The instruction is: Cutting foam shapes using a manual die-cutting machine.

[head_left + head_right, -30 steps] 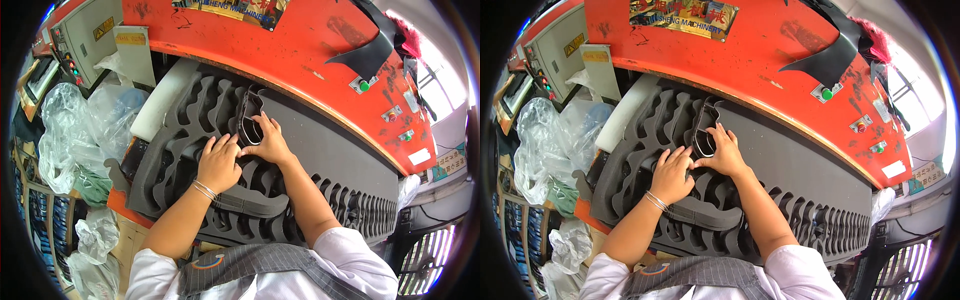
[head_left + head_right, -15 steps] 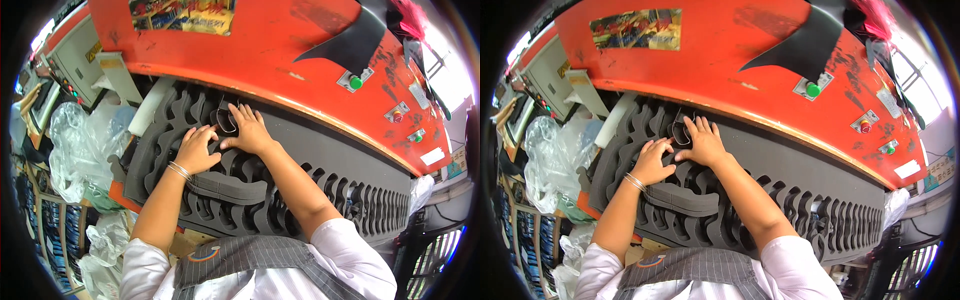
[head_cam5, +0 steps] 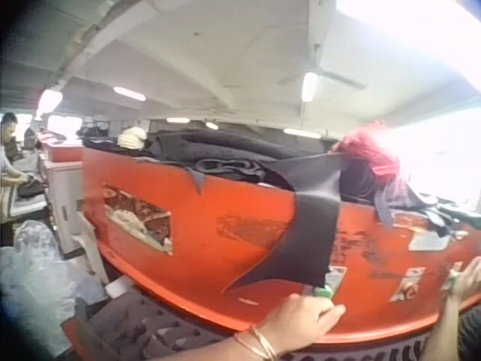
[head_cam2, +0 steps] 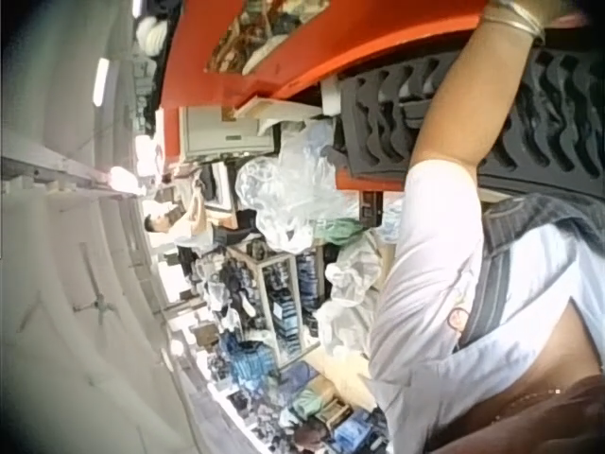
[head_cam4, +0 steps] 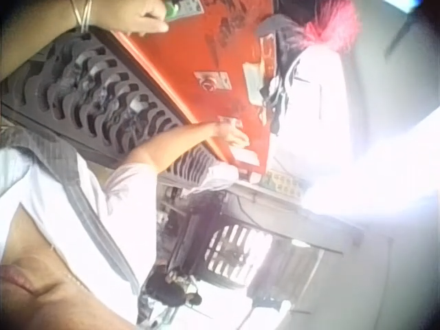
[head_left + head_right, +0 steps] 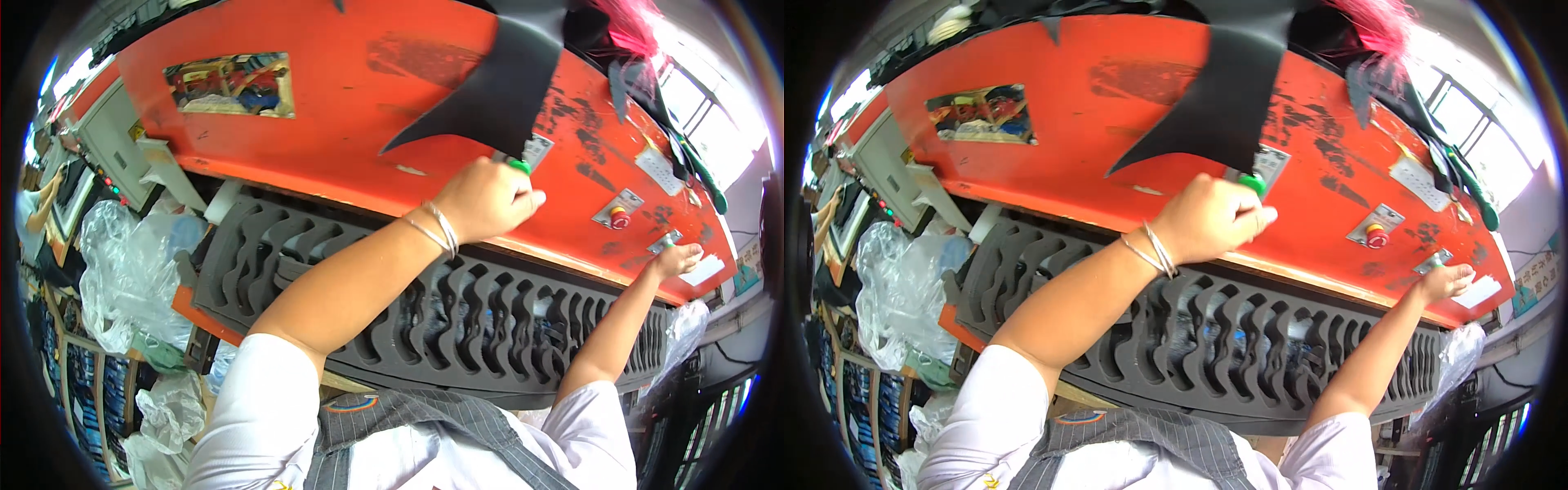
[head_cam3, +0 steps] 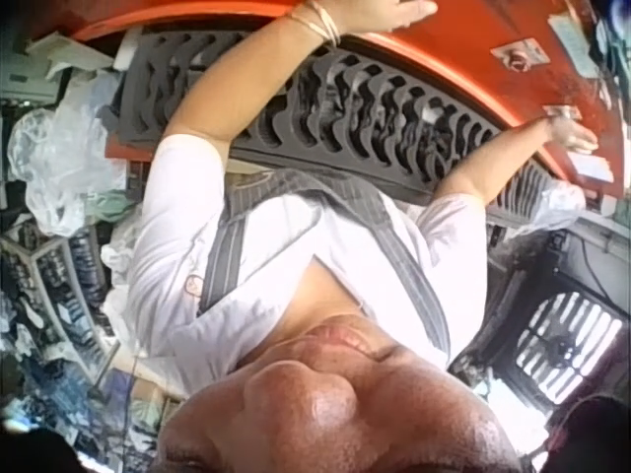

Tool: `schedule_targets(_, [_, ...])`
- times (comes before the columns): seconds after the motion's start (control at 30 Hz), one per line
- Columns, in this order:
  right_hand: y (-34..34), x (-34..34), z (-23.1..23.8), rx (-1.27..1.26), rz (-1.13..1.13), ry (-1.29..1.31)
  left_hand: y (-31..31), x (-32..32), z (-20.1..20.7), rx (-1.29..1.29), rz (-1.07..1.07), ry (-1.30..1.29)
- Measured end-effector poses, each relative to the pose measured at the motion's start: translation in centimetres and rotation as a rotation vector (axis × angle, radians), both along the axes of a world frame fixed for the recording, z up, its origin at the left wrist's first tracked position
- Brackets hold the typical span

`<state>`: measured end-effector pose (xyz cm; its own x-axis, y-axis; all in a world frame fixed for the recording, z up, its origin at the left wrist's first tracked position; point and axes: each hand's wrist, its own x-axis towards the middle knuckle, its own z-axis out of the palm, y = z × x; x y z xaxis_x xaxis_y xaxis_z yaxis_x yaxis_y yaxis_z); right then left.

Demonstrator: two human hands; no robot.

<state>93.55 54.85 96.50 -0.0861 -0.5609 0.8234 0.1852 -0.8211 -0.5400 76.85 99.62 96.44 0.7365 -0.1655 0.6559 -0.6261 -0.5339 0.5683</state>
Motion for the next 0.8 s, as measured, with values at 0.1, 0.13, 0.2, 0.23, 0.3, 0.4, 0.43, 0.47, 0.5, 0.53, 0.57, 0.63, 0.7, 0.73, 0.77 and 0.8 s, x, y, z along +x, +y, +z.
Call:
schedule_targets(0.1, [-0.2, 5.5, -2.1, 0.044, 0.093, 0.076, 1.3, 3.2, 0.2, 0.191, 0.137, 0.075])
schedule_targets(0.13, [1.5, 4.2, -1.6, 0.063, 0.064, 0.204, 1.6, 2.7, 1.1, 0.346, 0.163, 0.136])
schedule_targets(0.2, [1.3, 3.4, -1.7, 0.071, 0.187, 0.196, 1.9, 2.1, 0.5, 0.265, 0.081, 0.171])
schedule_targets(0.23, [1.3, 3.2, -1.9, 0.045, 0.197, 0.193, 2.0, 1.4, 0.2, 0.184, 0.052, 0.187])
schedule_targets(0.3, [2.0, 2.9, -2.4, 0.006, 0.234, 0.182, 2.7, -1.1, -2.0, 0.213, 0.051, 0.161])
schedule_targets(0.4, [2.6, 3.6, -2.6, -0.047, 0.256, 0.177, 4.9, -8.0, -5.1, 0.139, -0.065, 0.412])
schedule_targets(0.43, [2.3, 3.8, -2.9, -0.076, 0.254, 0.187, 5.8, -10.7, -6.2, 0.119, -0.110, 0.504])
schedule_targets(0.47, [1.3, 3.7, -3.0, -0.108, 0.241, 0.204, 6.4, -13.4, -6.2, 0.110, -0.172, 0.673])
schedule_targets(0.5, [1.0, 3.5, -3.0, -0.110, 0.217, 0.223, 7.1, -16.0, -6.6, 0.086, -0.252, 0.863])
schedule_targets(0.53, [1.8, 3.7, -2.9, -0.105, 0.210, 0.240, 8.0, -19.0, -7.4, 0.139, -0.258, 1.043])
schedule_targets(0.57, [1.6, 3.8, -2.6, -0.126, 0.196, 0.248, 8.3, -20.7, -7.7, 0.223, -0.221, 1.219])
schedule_targets(0.63, [-0.4, 5.3, -2.2, -0.208, 0.117, 0.340, 8.5, -25.2, -9.3, 0.196, -0.035, 1.008])
schedule_targets(0.7, [2.5, 5.0, -2.8, -0.273, 0.101, 0.604, 9.3, -27.5, -11.2, 0.310, 0.119, 0.777])
schedule_targets(0.73, [8.2, 2.8, -3.0, -0.078, 0.236, 0.533, 9.0, -28.0, -11.0, 0.318, 0.207, 0.665])
schedule_targets(0.77, [9.2, 1.4, -3.1, -0.459, -0.018, 0.250, 8.5, -27.6, -11.2, 0.327, 0.150, 0.633])
schedule_targets(0.8, [13.5, -1.4, -3.1, -0.536, 0.096, 0.216, 8.3, -27.5, -11.4, 0.338, 0.215, 0.604])
